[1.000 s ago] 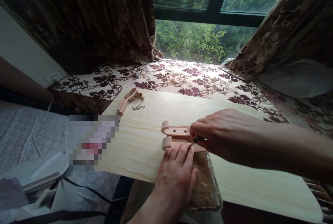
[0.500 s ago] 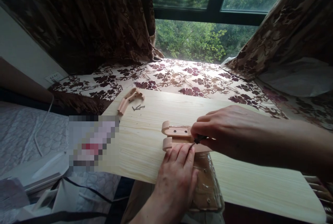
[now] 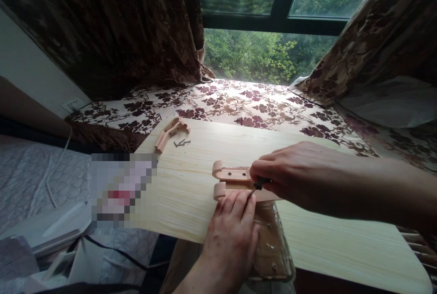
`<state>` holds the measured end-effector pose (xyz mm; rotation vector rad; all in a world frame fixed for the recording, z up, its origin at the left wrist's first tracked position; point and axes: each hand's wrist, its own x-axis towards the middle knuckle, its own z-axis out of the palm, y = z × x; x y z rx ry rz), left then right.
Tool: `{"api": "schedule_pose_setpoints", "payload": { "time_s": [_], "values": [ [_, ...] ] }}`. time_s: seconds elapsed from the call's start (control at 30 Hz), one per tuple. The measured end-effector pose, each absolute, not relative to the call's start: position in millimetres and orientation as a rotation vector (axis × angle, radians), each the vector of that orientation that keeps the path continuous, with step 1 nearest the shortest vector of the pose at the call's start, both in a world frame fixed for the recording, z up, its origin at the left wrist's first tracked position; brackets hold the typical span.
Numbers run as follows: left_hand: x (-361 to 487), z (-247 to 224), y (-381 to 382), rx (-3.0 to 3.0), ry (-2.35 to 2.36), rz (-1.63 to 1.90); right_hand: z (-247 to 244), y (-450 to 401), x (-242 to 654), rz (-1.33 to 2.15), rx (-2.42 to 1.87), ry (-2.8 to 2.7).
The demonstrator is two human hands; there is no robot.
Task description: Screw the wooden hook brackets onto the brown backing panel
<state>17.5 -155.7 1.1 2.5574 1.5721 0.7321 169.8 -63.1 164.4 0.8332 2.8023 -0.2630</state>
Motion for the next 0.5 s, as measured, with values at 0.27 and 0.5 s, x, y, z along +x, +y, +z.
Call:
{"api": "schedule_pose_setpoints", "payload": {
  "time_s": [0.27,0.5],
  "values": [
    [16,7,-153,2.569,1.523,0.662,146,-68,194,-0.406,1.092,3.006],
    [9,14,-155,2.673,1.475,0.637,81,-124,226,-0.451,1.592,3.321]
  ]
}}
